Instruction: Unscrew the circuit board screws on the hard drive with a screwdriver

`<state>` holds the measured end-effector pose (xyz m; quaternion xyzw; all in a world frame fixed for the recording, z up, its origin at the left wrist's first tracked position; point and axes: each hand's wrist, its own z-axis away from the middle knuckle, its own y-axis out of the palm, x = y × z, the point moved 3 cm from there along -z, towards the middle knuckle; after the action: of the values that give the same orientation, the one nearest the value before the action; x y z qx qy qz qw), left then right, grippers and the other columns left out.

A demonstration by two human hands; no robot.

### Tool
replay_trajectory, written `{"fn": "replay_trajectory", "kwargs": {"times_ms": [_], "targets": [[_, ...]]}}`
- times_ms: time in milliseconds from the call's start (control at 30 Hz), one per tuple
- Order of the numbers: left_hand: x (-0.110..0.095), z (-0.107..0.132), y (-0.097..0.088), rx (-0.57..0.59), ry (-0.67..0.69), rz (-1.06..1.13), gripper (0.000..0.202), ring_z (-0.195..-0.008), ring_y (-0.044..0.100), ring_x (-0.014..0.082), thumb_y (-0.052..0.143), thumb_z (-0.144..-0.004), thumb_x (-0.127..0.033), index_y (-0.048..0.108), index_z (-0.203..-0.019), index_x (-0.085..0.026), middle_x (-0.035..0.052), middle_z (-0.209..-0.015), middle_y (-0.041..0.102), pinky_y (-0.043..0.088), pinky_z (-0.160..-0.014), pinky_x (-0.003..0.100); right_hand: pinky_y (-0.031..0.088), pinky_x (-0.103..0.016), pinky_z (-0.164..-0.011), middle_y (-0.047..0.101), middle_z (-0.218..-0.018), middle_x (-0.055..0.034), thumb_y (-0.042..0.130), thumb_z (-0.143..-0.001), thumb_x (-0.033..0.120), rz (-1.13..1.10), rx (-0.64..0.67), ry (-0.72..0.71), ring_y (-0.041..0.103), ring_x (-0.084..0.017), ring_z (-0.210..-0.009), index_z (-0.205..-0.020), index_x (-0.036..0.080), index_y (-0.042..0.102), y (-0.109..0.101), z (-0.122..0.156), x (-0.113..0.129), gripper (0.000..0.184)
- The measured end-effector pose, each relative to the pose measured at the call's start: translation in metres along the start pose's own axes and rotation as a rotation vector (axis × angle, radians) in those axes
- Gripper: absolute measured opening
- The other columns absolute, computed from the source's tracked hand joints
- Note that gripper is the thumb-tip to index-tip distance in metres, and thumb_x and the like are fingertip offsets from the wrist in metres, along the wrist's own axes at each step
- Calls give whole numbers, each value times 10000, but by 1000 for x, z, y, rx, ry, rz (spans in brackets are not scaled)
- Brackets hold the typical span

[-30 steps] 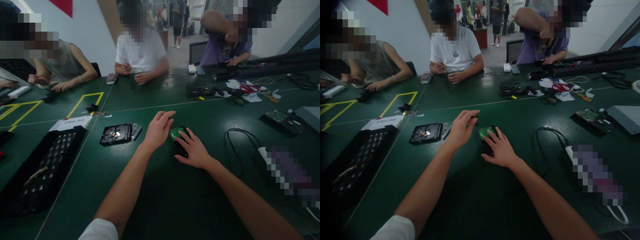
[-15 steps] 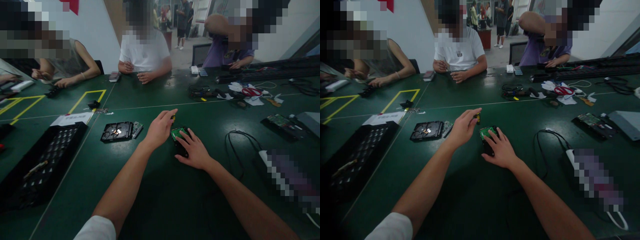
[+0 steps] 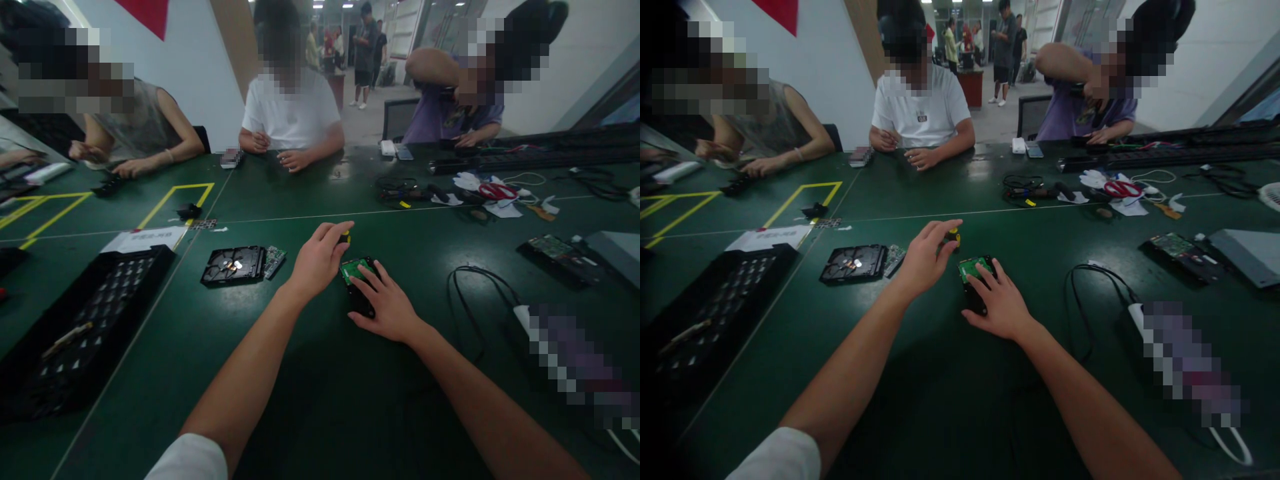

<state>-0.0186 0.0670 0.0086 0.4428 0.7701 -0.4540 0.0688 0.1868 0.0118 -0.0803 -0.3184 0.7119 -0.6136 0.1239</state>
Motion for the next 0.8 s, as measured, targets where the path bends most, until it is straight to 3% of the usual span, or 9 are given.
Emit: {"fn": "replay_trajectory", "kwargs": {"times_ms": [100, 300, 533, 700, 800], "targets": [[0, 0, 0, 3, -1, -1, 335, -1071, 684, 207, 582, -1048, -231, 623, -1381, -236, 102, -1262, 644, 583, -991, 398, 342, -703, -1228, 385, -1704, -116, 597, -938, 691, -3, -3, 0, 168, -483, -1614, -1596, 246, 483, 0, 0, 0, 802], [-5, -1, -3, 3, 30, 15, 419, -1236, 646, 235, 453, -1069, -140, 553, -1468, -220, 125, -1364, 648, 558, -1050, 414, 365, -732, -1198, 382, -1706, -121, 589, -935, 705, -6, 10, 7, 167, -499, -1609, -1598, 255, 485, 1, 0, -1, 808], [-2, -1, -3, -11, 3, -28, 325, -1048, 680, 201, 577, -1053, -252, 629, -1373, -235, 104, -1255, 640, 594, -940, 371, 361, -703, -1211, 381, -1708, -123, 607, -928, 696, -1, 7, 11, 155, -497, -1612, -1590, 238, 494, 1, -1, 0, 813], [-4, -2, -4, -3, 52, 40, 397, -1256, 641, 225, 507, -1055, -141, 570, -1437, -229, 110, -1360, 654, 547, -1080, 416, 367, -706, -1202, 399, -1698, -120, 599, -926, 707, 0, -2, 9, 160, -495, -1611, -1591, 253, 495, 3, 0, -2, 811], [-3, -2, -4, -21, 21, 73, 357, -1150, 670, 211, 561, -1042, -159, 609, -1387, -236, 93, -1281, 673, 577, -1014, 396, 385, -712, -1184, 389, -1705, -105, 589, -926, 718, -2, -5, 10, 159, -499, -1610, -1601, 274, 481, 3, 0, -2, 815]]}}
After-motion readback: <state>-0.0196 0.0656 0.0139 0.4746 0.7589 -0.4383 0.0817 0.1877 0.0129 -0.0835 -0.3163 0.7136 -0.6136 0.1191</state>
